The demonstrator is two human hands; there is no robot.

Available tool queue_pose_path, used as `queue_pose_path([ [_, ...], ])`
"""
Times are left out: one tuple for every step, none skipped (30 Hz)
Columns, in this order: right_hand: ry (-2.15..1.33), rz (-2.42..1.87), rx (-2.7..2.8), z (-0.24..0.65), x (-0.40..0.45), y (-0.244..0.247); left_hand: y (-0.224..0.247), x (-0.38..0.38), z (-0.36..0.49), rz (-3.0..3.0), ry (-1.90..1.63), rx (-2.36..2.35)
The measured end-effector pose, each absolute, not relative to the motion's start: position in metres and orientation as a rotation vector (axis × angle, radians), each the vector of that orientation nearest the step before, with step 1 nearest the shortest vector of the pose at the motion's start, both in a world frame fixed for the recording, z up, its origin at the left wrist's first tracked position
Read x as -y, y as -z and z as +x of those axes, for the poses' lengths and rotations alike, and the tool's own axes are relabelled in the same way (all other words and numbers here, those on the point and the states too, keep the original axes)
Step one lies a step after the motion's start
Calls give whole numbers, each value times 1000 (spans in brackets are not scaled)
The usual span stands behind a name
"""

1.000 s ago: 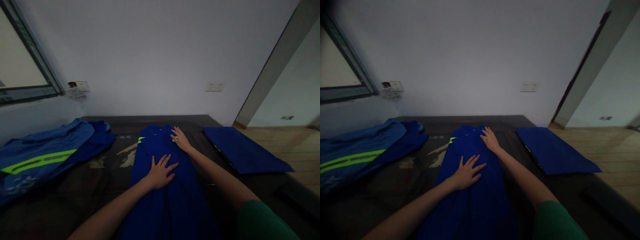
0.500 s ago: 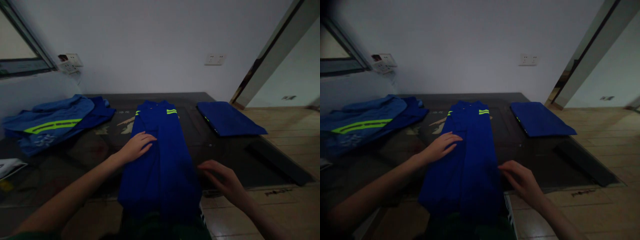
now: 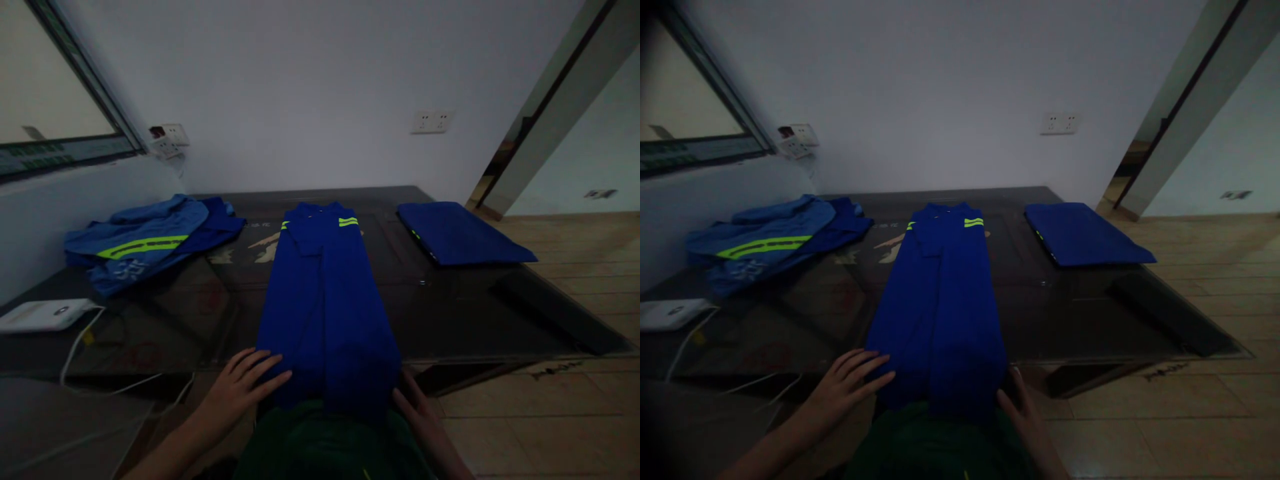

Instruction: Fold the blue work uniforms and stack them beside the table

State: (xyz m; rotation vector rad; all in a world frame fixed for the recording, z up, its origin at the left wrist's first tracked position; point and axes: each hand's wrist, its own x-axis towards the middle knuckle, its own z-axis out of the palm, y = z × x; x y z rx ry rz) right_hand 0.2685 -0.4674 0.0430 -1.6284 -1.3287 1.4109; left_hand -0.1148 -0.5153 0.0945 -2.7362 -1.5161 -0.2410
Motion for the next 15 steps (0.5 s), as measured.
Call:
queue_pose_path([
  [-1446, -1640, 1329, 266, 465, -42, -92, 515, -110, -2659, 264, 1548],
  [-1487, -1643, 1330, 263, 462, -43, -91, 514, -106, -2596, 293, 1557],
  [-1533, -1640, 1326, 262, 460, -45, -91, 513, -102, -2552, 333, 1540],
  [-1584, -1627, 1314, 261, 458, -47, -92, 512, -99, -2531, 381, 1507],
  [-1635, -1605, 1291, 260, 456, -50, -94, 511, -98, -2525, 438, 1464],
  [-1682, -1578, 1261, 260, 455, -53, -97, 510, -99, -2531, 493, 1420],
  [-1721, -1552, 1227, 260, 455, -55, -99, 509, -101, -2549, 544, 1374],
  [-1752, -1531, 1195, 260, 455, -58, -102, 508, -103, -2576, 587, 1337],
  [-1777, -1516, 1167, 260, 456, -60, -104, 508, -107, -2612, 625, 1307],
  [-1785, -1508, 1136, 260, 458, -62, -106, 507, -109, -2650, 673, 1283],
  [-1776, -1506, 1100, 259, 461, -65, -108, 507, -112, -2685, 739, 1270],
  [-1752, -1505, 1056, 259, 465, -68, -109, 506, -113, -2716, 815, 1267],
  [-1716, -1499, 1005, 258, 469, -70, -110, 505, -114, -2739, 896, 1269],
  [-1670, -1489, 956, 257, 474, -74, -111, 504, -114, -2756, 971, 1268],
  [-1619, -1479, 915, 256, 478, -77, -113, 503, -113, -2767, 1027, 1264],
])
